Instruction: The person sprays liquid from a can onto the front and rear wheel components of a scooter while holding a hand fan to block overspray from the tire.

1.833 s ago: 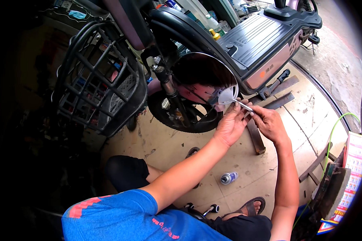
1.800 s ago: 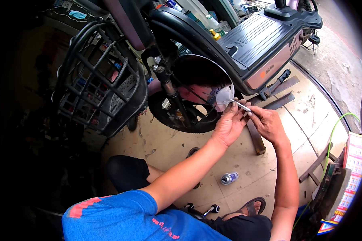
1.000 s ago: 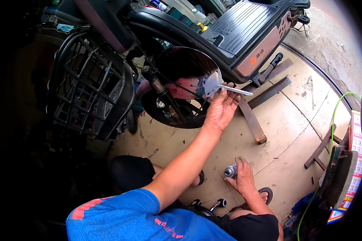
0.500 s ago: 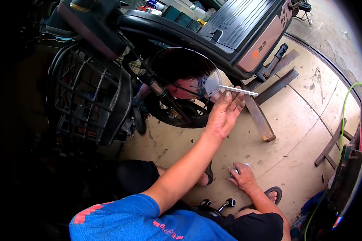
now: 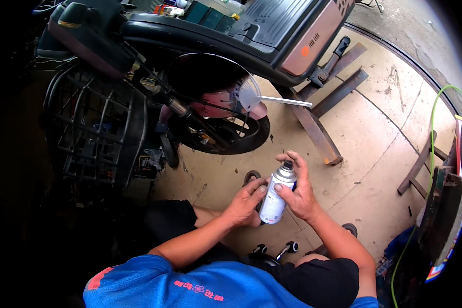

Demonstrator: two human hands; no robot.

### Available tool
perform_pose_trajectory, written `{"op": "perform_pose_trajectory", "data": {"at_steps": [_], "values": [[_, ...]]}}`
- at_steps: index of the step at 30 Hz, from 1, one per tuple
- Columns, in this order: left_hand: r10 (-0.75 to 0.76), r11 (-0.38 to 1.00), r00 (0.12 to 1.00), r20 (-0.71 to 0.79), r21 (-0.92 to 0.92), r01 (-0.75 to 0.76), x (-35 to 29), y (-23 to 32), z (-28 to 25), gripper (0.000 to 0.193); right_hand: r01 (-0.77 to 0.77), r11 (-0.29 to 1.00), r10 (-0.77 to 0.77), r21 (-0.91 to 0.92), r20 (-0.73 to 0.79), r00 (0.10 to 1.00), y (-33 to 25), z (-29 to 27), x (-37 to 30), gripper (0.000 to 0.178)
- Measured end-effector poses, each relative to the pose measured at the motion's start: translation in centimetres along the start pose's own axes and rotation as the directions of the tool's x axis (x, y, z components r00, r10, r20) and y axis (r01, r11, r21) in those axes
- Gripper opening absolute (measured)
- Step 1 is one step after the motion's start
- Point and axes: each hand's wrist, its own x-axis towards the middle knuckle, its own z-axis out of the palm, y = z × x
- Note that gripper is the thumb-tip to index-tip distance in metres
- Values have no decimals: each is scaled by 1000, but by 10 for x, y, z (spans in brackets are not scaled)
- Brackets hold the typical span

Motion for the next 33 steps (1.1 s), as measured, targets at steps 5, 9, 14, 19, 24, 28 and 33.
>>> {"op": "perform_pose_trajectory", "data": {"at_steps": [5, 9, 14, 19, 24, 28, 33], "values": [[-2, 1000, 984, 180, 13, 0, -32, 8, 13, 87, 33, 929, -53, 368, 46, 998, -25, 13, 30, 74], [-9, 1000, 998, 63, 22, 7, -29, 14, 22, 82, -29, 906, 18, 421, 31, 999, -25, 22, 38, 72], [94, 992, 995, -20, 84, -92, -31, 38, -4, 70, -24, 999, 20, 35, 125, 992, -51, 53, 69, 74], [226, 779, 968, -112, 618, -110, -73, 90, -44, 58, 563, 634, -496, -530, 280, 822, -73, 85, 135, 72], [594, 55, 804, 25, 996, -71, -148, 124, -79, 47, 536, 516, -450, -668, 321, 833, -89, 92, 169, 70], [635, -48, 771, 60, 998, -39, -187, 131, -88, 41, 556, 465, -442, -689, 363, 820, -94, 100, 174, 67], [662, -124, 729, 174, 985, -123, -189, 124, -96, 33, 522, 446, -393, -727, 365, 844, -88, 108, 175, 67]]}}
